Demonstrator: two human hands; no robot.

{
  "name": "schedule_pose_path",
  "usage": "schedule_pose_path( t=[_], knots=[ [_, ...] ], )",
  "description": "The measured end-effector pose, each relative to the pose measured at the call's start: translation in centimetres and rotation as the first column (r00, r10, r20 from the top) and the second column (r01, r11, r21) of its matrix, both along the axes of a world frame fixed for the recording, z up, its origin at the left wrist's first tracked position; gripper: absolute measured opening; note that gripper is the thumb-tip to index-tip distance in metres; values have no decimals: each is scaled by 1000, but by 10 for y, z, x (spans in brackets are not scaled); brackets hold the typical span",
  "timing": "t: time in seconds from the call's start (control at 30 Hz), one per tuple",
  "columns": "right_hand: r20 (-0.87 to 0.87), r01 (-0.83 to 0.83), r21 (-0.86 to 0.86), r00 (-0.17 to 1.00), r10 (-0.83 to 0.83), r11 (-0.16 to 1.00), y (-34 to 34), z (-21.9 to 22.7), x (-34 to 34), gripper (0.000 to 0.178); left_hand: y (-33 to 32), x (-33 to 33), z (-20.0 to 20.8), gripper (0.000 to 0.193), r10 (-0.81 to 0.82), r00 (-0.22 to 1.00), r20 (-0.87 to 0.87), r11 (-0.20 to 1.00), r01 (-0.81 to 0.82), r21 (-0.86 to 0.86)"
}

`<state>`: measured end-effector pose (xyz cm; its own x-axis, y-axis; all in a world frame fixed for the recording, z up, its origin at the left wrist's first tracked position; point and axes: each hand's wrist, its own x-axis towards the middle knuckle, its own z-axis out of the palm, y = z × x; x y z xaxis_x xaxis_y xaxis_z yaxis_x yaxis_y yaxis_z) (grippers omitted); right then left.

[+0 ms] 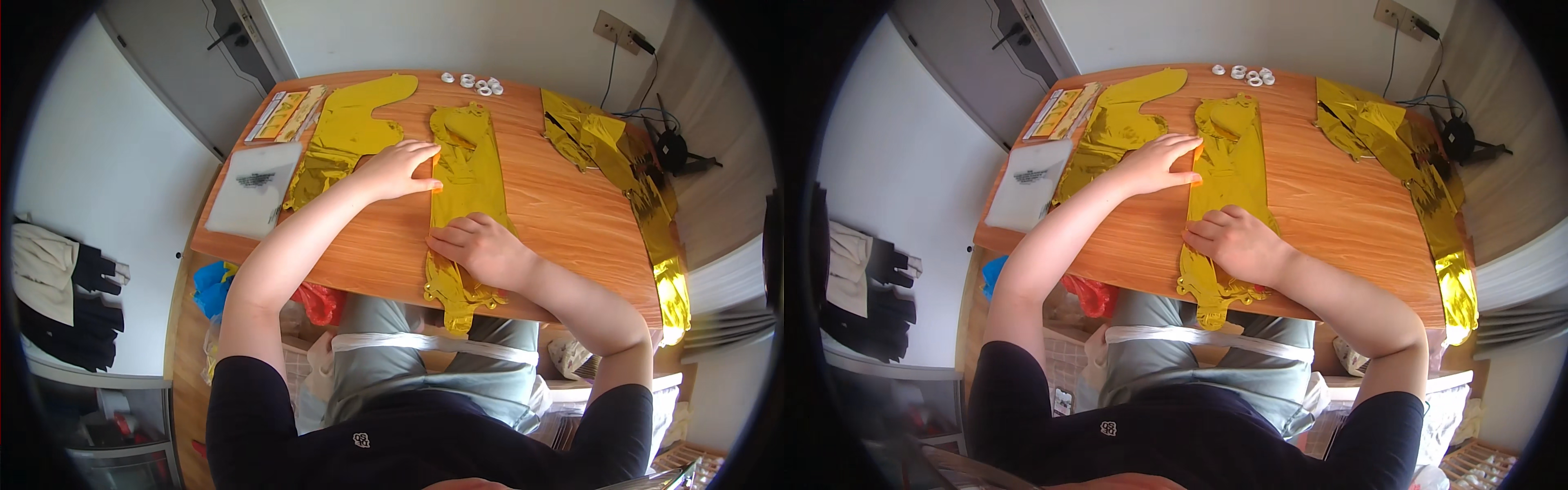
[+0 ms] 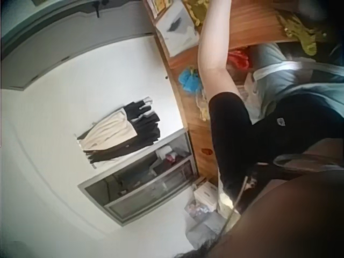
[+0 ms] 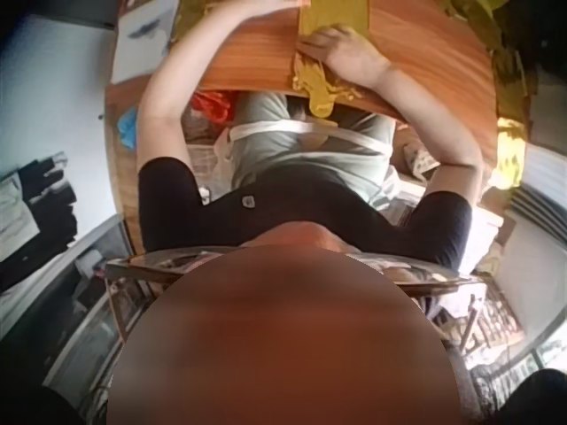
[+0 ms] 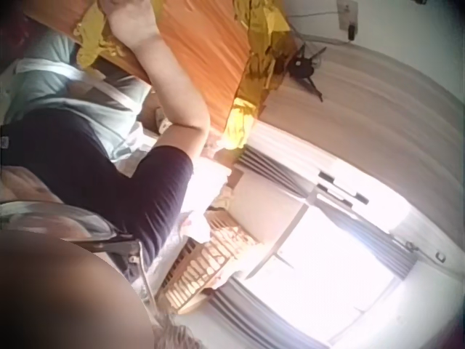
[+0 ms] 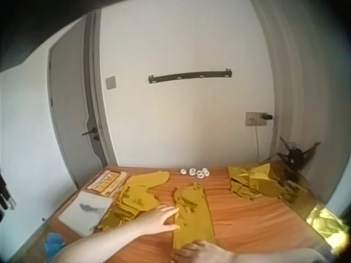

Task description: Folding a gold foil balloon and placing it into a white cardboard envelope.

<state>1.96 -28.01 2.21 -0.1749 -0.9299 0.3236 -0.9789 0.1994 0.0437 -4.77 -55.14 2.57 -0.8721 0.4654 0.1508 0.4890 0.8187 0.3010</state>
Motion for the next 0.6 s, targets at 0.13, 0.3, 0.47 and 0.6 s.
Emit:
schedule_pose_path(
  t=[0.13, 0.3, 0.47, 0.6],
  knots=[
    [-13, -2, -20, 1000, 2, 1000, 0, -1, -1, 48, -1, -5, 7, 80, -36, 998, -49, 993, 30, -111],
    [-22, -13, 10, 1000, 13, 1000, 0, -3, -2, 56, -2, -15, 9, 90, -42, 994, -101, 975, 19, -220],
    [-3, -3, 40, 1000, 3, 999, 1, -2, -2, 50, -7, -25, 0, 90, -49, 994, -93, 991, 37, -128],
    [-6, 1, 47, 1000, -1, 999, 1, -2, -1, 44, -10, -41, -12, 69, 78, 996, -52, 991, -72, 117]
  ],
)
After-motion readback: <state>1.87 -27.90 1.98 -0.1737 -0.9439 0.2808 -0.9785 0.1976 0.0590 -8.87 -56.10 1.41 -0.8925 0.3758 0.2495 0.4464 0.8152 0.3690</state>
